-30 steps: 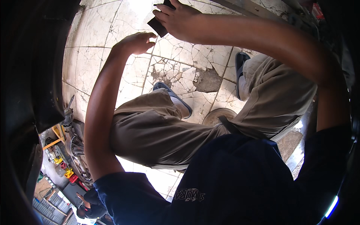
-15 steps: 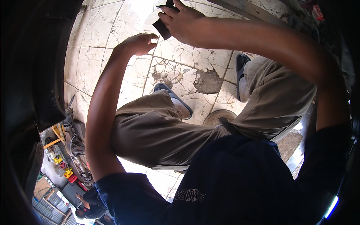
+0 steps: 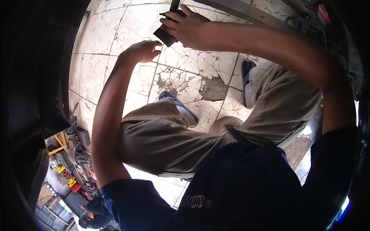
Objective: The person works under a vehicle, using a wrench to tighten a bolt on a metal suspension component. The hands rotate the wrench repeatedly to secure the fastener.
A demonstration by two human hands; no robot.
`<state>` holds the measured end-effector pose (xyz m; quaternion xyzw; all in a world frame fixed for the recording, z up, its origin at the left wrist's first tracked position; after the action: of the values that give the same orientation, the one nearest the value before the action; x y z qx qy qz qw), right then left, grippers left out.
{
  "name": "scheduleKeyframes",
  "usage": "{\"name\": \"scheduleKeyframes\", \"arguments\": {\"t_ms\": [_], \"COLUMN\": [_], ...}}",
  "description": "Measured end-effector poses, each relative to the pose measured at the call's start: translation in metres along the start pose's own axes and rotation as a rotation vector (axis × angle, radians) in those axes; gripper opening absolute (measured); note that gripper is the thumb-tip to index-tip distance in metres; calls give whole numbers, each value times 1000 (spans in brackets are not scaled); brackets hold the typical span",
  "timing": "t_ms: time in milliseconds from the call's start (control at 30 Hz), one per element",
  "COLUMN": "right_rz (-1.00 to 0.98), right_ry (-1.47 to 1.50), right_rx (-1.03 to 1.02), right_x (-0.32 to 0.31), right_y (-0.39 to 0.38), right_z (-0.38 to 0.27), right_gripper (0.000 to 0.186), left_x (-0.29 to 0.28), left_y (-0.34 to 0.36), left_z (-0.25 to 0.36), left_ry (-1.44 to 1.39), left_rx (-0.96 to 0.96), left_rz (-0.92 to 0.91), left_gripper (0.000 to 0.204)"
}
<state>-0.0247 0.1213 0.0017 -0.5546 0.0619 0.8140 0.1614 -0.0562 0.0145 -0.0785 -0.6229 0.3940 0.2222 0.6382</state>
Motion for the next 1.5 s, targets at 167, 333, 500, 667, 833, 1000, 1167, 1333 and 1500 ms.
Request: {"name": "scheduleKeyframes", "arguments": {"t_ms": [167, 333, 500, 667, 833, 1000, 1167, 1333, 1500], "right_rz": [-53, 151, 134, 135, 197, 154, 100, 62, 70], "right_ry": [22, 112, 97, 123, 78, 88, 102, 225, 114], "right_rx": [69, 4, 89, 34, 49, 19, -32, -80, -107], "right_x": [-3, -4, -5, -2, -2, -2, -2, -8, -7], "right_y": [-3, -3, 2, 10, 8, 9, 15, 7, 2], "right_z": [4, 10, 15, 22, 17, 17, 12, 12, 14], "right_gripper": [78, 59, 57, 45, 41, 40, 38, 35, 35], "left_x": [-4, -4, -3, -1, -1, -5, -3, -9, -1], "left_y": [-4, -2, -1, 0, 2, 1, 0, -10, 1], "left_z": [5, 4, 4, -1, -4, 0, -8, 0, -7], "left_ry": [-23, -13, -38, -39, -53, -62, -84, -49, -52], "left_rx": [-16, -9, -24, -19, -17, -24, -24, -113, 3], "left_rz": [2, -2, -29, -33, -7, -2, 44, -59, -4], "left_gripper": [41, 41, 42, 45, 44, 39, 35, 36, 47]}}
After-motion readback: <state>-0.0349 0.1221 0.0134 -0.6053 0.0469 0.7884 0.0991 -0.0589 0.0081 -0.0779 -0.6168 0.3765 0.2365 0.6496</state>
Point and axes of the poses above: each hand's wrist, its own y-axis towards the middle knuckle, its own x-axis out of the palm, z = x × y, the point moved 10 cm from there along y, towards the middle knuckle, and after that the axes turned 11 degrees about -x, right-handed, at the moved point
